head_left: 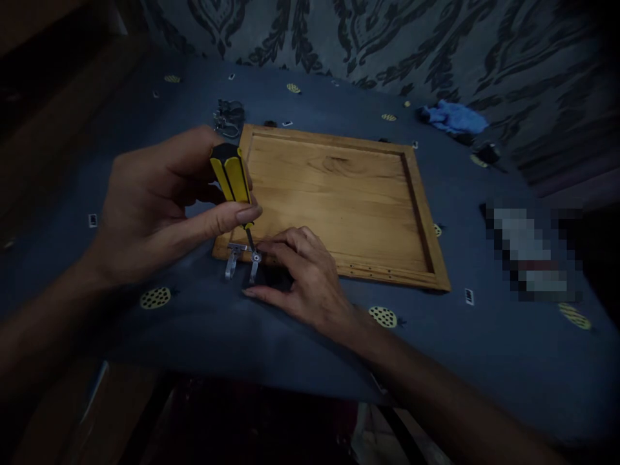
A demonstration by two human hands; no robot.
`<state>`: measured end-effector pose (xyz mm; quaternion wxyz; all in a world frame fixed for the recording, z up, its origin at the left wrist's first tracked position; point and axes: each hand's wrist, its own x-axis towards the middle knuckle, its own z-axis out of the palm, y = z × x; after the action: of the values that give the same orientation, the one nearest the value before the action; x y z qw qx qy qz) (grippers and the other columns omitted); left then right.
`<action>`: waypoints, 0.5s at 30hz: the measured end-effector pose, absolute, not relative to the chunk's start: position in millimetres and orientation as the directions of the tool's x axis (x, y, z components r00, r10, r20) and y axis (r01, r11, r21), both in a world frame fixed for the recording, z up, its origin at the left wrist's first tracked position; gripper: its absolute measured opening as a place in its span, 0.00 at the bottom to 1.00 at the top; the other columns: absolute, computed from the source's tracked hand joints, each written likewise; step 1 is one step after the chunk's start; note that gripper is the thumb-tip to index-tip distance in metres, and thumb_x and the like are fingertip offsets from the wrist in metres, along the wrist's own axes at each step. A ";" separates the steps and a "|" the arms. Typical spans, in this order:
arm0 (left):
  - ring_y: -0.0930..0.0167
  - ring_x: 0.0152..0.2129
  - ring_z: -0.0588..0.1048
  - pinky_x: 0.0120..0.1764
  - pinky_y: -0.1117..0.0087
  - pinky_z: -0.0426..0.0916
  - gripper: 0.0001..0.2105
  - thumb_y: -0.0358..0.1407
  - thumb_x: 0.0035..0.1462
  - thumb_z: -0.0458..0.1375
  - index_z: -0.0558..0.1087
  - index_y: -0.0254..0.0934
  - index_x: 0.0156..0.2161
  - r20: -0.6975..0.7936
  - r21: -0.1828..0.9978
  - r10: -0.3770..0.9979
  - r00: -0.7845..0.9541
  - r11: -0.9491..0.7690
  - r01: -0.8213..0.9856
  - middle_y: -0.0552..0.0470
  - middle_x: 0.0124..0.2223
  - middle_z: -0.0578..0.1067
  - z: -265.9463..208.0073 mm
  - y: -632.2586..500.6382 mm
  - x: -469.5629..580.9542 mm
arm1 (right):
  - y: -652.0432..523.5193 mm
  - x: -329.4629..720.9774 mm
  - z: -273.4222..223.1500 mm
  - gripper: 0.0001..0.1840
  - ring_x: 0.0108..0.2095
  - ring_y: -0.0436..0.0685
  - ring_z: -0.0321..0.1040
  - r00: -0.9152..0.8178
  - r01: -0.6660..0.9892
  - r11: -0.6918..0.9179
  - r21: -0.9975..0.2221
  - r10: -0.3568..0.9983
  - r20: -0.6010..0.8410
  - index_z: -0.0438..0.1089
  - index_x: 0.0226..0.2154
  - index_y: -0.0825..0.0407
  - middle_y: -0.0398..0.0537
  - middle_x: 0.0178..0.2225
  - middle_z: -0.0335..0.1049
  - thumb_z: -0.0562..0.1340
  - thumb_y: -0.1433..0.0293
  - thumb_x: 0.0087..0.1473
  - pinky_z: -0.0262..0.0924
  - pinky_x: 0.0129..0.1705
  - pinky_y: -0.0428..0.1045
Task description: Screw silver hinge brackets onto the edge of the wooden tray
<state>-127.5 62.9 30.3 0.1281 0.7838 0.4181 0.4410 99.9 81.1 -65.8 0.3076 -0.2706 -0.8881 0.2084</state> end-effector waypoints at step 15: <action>0.73 0.34 0.83 0.37 0.71 0.86 0.06 0.32 0.65 0.70 0.77 0.38 0.43 0.574 0.588 0.774 0.266 -0.616 0.524 0.57 0.38 0.79 27.5 59.4 -123.9 | 81.4 98.1 -64.8 0.29 0.46 0.64 0.72 -0.648 0.338 0.799 -0.498 0.581 0.492 0.78 0.53 0.55 0.55 0.44 0.77 0.64 0.47 0.67 0.70 0.46 0.59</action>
<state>-123.9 59.4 27.5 0.1417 0.7830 0.4147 0.4415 98.1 81.4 -64.8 0.3303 -0.2583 -0.8890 0.1839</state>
